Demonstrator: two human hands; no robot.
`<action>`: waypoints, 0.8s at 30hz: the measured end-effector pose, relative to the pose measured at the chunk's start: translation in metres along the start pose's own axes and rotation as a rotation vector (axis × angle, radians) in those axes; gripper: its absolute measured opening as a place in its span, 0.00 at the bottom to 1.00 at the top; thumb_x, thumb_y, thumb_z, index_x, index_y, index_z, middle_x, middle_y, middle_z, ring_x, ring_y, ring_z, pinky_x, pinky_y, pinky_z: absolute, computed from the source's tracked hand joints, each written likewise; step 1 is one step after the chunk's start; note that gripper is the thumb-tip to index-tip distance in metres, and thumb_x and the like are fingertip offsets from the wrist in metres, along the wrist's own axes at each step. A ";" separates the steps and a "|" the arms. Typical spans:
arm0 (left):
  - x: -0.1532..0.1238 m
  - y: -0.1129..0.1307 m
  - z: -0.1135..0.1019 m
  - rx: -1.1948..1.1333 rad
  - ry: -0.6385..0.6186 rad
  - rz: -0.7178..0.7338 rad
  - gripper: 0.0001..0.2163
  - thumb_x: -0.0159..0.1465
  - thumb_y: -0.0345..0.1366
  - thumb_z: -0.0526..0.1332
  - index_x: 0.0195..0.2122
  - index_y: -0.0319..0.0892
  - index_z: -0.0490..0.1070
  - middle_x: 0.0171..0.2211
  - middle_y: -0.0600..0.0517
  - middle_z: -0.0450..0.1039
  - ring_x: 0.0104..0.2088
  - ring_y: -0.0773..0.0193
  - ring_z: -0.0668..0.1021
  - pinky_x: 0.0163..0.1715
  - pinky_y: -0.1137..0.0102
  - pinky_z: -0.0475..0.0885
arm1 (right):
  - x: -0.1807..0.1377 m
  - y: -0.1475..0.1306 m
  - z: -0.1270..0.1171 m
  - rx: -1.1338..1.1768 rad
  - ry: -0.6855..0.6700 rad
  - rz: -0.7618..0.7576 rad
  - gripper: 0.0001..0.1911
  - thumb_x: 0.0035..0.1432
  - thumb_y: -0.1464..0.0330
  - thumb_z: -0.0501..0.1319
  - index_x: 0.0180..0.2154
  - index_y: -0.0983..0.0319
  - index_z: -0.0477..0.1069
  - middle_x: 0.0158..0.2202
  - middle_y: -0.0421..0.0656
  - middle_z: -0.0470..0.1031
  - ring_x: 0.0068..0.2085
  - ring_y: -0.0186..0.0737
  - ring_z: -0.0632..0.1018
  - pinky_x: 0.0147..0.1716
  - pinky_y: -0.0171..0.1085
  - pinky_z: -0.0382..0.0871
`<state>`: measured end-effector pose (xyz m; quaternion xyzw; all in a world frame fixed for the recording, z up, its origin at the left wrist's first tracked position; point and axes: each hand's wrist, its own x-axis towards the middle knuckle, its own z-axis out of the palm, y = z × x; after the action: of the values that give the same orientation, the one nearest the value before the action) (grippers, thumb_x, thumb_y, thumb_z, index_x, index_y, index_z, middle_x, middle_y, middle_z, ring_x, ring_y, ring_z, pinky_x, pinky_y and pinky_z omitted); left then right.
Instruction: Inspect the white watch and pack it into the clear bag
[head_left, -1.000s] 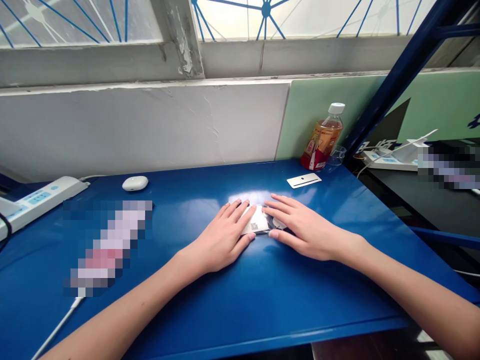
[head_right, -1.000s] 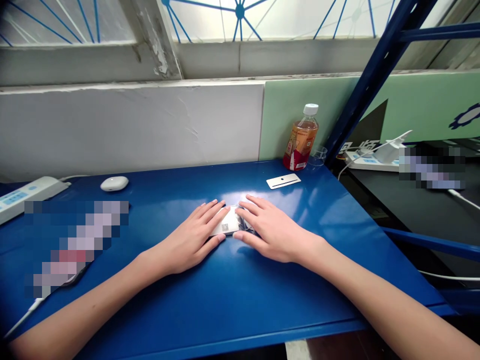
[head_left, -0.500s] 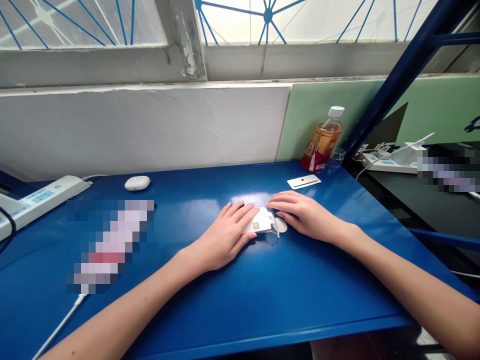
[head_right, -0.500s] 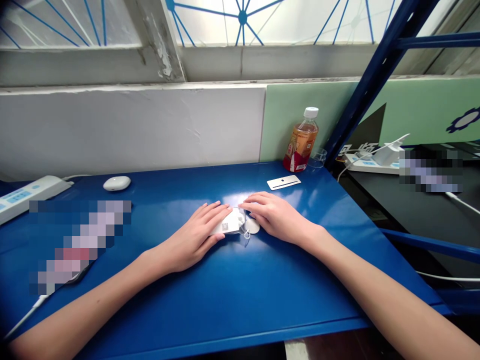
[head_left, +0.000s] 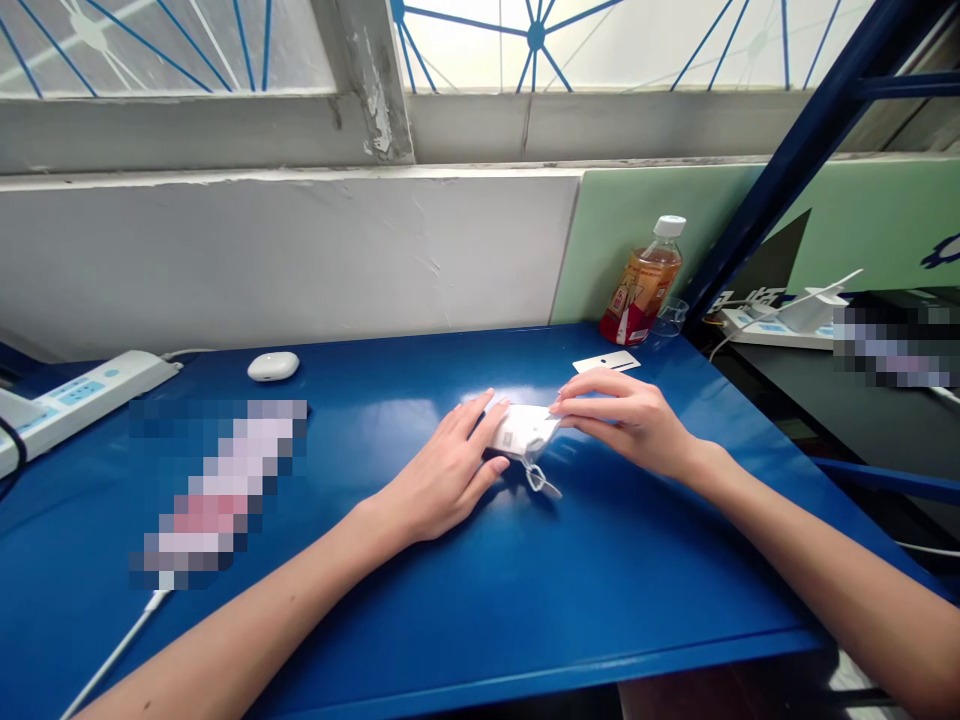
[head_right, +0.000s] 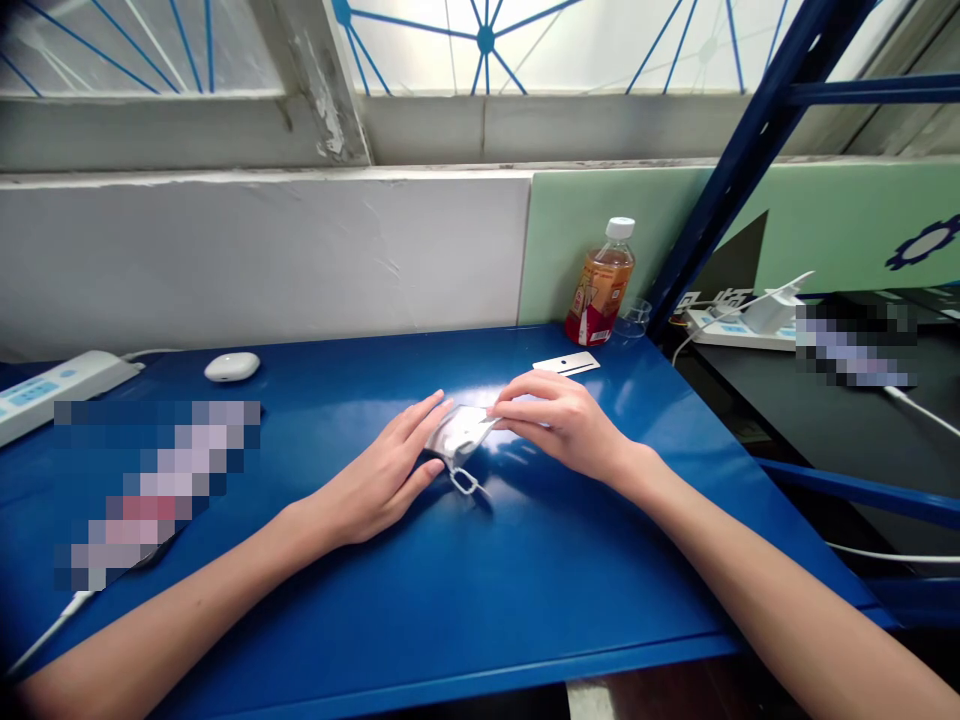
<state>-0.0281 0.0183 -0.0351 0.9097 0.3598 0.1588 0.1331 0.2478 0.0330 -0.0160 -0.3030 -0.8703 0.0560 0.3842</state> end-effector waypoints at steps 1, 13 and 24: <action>0.000 0.000 0.000 -0.011 0.015 -0.018 0.26 0.75 0.42 0.46 0.71 0.42 0.43 0.71 0.38 0.46 0.70 0.48 0.54 0.66 0.50 0.57 | 0.001 -0.002 -0.001 0.038 0.052 0.032 0.09 0.65 0.66 0.60 0.40 0.56 0.81 0.38 0.45 0.81 0.38 0.43 0.80 0.40 0.45 0.76; 0.002 -0.004 0.001 -0.102 0.197 -0.103 0.21 0.74 0.36 0.45 0.67 0.41 0.54 0.67 0.42 0.57 0.67 0.53 0.61 0.66 0.54 0.59 | 0.007 -0.007 -0.001 0.417 0.225 0.466 0.08 0.58 0.61 0.68 0.33 0.58 0.82 0.34 0.44 0.83 0.36 0.44 0.81 0.35 0.41 0.78; 0.002 0.003 -0.003 -0.024 0.207 0.134 0.39 0.63 0.44 0.64 0.69 0.45 0.43 0.69 0.38 0.47 0.68 0.44 0.57 0.64 0.49 0.61 | 0.001 -0.002 0.020 0.508 0.110 0.657 0.15 0.57 0.58 0.66 0.37 0.62 0.82 0.36 0.46 0.84 0.36 0.45 0.82 0.34 0.41 0.77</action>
<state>-0.0259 0.0180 -0.0314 0.9088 0.3083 0.2645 0.0952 0.2323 0.0351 -0.0289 -0.4625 -0.6641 0.3724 0.4542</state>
